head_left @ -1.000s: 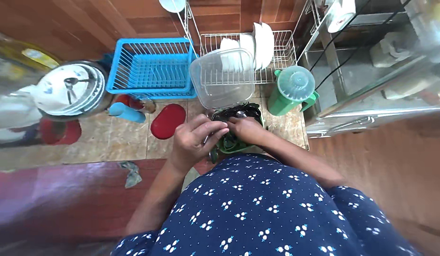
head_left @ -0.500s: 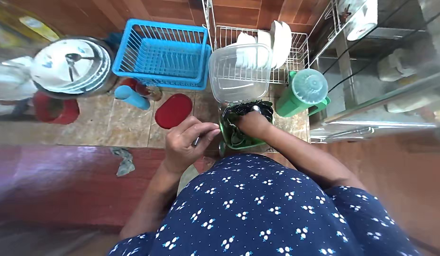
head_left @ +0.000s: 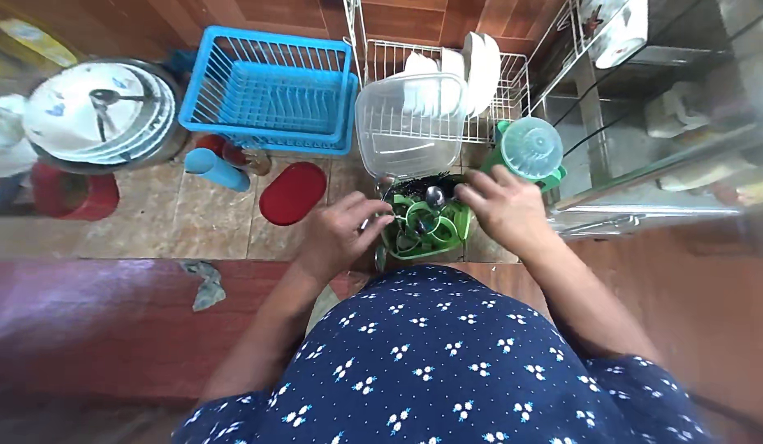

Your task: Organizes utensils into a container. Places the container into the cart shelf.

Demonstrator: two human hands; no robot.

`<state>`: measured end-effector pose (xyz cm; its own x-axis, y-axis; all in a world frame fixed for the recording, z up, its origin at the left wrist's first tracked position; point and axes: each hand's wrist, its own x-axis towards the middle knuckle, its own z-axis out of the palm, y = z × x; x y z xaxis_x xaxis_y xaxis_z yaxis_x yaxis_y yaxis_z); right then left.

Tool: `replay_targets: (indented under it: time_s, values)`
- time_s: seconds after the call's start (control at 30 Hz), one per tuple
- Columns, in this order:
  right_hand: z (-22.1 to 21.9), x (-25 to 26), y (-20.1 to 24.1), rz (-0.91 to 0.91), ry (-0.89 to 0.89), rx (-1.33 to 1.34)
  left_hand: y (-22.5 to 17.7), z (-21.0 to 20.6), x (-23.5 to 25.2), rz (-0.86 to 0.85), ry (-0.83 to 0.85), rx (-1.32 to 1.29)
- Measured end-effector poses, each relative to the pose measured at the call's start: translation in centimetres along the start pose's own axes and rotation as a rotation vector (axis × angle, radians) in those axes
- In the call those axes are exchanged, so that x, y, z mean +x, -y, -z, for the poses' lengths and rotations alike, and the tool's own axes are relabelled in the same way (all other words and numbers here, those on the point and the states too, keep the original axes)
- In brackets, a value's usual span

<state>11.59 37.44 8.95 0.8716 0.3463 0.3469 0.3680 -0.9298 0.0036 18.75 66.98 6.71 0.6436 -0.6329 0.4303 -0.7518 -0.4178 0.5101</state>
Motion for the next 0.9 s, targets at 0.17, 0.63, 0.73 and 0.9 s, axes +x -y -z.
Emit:
replay_targets:
  time_s: [0.17,0.63,0.73,0.9]
  values:
    - [2.3,-2.9,-3.4,-0.265,-0.149,0.209,-1.4,-5.0,2.4,-0.153,0.328,0.142]
    - [-2.2,-12.4,-5.9,-0.828,-0.261,0.866,-5.7,-14.8,6.1,-0.600,0.599,0.220]
    - [-3.3,-13.0,-5.7,-0.827,-0.212,0.820,-5.2,-12.8,7.3,-0.461,0.545,0.268]
    - [-4.1,-11.1,-4.9,-0.621,-0.187,0.563,-3.1,-11.9,9.2,-0.422,0.432,0.437]
